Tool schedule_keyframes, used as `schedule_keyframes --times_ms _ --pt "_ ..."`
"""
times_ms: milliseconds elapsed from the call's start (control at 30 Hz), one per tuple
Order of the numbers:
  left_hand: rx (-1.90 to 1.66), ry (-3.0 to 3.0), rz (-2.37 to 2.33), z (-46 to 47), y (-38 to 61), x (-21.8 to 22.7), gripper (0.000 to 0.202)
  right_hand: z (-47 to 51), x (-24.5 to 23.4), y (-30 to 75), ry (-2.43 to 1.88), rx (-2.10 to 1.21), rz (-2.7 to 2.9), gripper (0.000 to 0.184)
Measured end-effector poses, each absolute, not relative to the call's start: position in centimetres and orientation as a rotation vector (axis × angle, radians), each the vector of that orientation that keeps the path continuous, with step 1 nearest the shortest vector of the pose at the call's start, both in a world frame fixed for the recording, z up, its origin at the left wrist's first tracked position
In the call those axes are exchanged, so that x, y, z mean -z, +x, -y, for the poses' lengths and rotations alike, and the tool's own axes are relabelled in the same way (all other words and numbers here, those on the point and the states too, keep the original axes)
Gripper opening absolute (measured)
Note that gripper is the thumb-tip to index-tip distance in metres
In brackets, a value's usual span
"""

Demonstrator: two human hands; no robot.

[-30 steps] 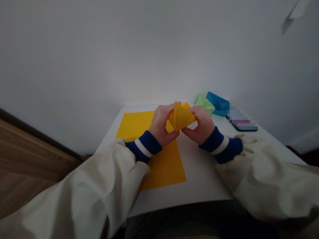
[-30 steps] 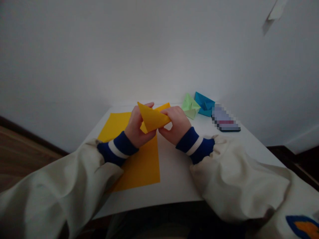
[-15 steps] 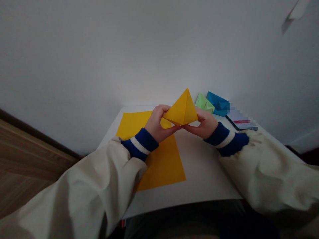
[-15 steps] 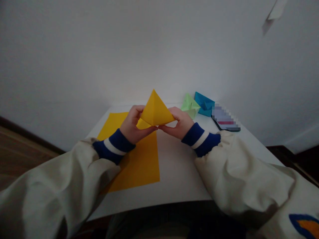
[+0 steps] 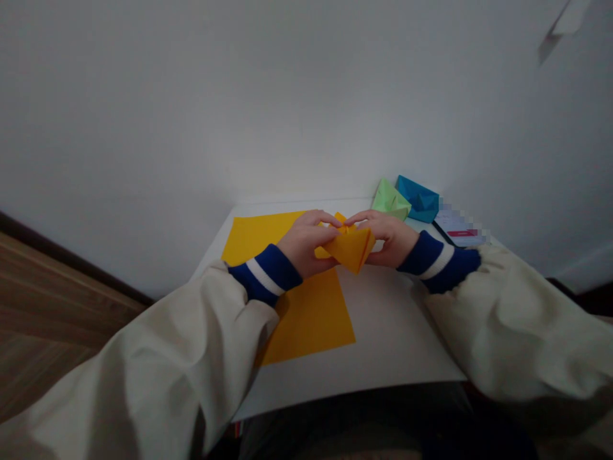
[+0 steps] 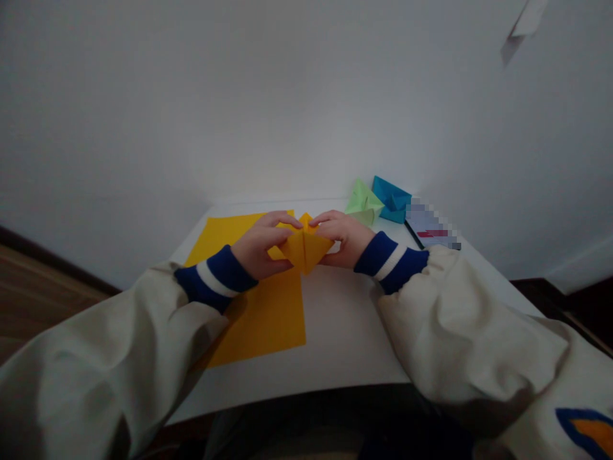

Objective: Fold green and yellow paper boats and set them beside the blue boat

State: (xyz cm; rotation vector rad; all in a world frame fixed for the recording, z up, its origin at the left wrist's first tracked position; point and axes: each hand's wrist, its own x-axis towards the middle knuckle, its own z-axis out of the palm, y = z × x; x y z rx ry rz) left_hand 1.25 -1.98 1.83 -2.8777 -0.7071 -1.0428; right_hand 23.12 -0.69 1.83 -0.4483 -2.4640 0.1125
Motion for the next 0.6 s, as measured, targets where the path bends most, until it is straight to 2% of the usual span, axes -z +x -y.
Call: schedule_keyframes --times_ms 133,233,467,600 --pt "0.862 -2.923 0.604 1.6 1.2 -1.7 0.006 0.8 -1.8 23.1 -0.369 -0.045 2.54 0.004" --pt "0.954 -2.903 0.569 1.2 1.1 -1.3 0.004 0.8 -1.6 23.2 -0.366 0.021 2.488 0.007" --pt "1.193 -2.711 1.169 -0.3 0.3 0.5 0.018 0.1 -1.1 23.5 -0.491 0.033 2.316 0.009" --pt "1.17 -2.949 1.275 -0.6 0.3 0.9 0.015 -0.6 -0.4 23.7 -0.474 -0.016 2.291 0.009"
